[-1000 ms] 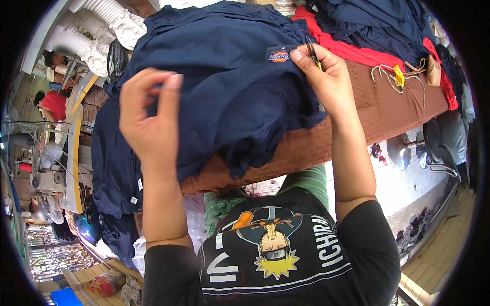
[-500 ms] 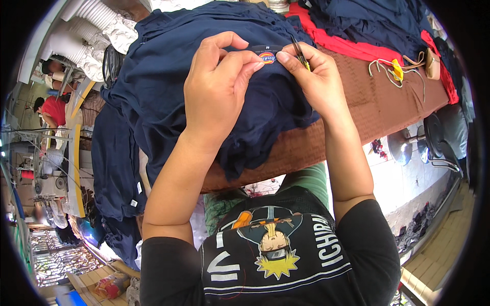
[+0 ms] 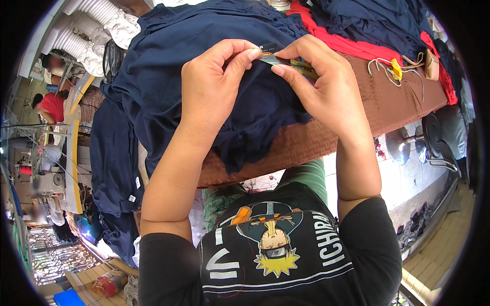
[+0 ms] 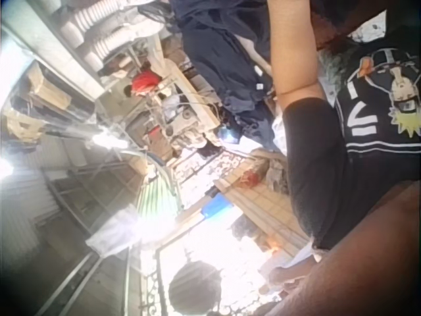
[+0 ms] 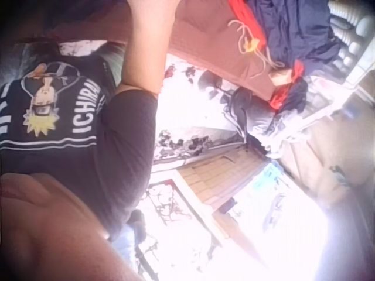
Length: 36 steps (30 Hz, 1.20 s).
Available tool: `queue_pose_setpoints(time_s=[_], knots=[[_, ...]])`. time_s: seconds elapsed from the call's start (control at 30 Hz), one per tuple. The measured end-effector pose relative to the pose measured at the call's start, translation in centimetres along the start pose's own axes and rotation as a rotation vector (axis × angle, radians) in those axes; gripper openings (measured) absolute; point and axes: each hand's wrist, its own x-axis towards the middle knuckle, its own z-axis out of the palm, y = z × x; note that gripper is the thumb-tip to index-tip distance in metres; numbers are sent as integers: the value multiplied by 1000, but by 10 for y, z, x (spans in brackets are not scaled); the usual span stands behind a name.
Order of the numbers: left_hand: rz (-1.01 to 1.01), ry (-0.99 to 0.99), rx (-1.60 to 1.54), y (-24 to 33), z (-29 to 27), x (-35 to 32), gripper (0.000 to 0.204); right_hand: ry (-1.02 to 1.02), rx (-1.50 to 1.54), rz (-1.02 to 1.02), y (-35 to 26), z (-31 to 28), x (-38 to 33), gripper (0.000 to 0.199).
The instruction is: The person uses small cutters to trim loose threads from a stack of dark blue shirts, unfolding and refolding them to reach different areas.
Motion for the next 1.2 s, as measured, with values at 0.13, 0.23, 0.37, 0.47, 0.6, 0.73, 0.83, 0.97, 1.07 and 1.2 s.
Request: queue_pose_setpoints(time_s=[0.13, 0.23, 0.37, 0.47, 0.6, 0.73, 0.83, 0.97, 1.07, 1.2], knots=[[-4, 1, -12, 3, 1, -1, 12, -28, -71, -1, -2, 0, 0, 18], [16, -6, 6, 1, -1, -2, 12, -49, -91, 0, -7, 0, 2, 17], [389, -227, 77, 25, -30, 1, 9, -93, -154, -50, -7, -3, 1, 18], [337, -457, -274, 37, -97, -15, 53, -104, -81, -22, -5, -1, -7, 25], [-35, 20, 239, 29, -115, -69, 78, -103, -60, 82, -1, 17, -18, 42], [72, -137, 557, 0, -89, -90, 44, 60, 80, 72, 14, 34, -15, 36], [-40, -37, 239, 9, -82, -80, 22, 238, 159, 9, 9, 22, 4, 25], [36, 212, -326, 28, -85, -52, 9, 436, 283, 79, 19, 4, 25, 27], [-7, 269, -185, 1, -78, -31, 16, 447, 118, 98, 44, 16, 39, 31], [-287, 178, 61, -53, -74, -36, 26, 228, -128, 201, 80, 52, 30, 38]])
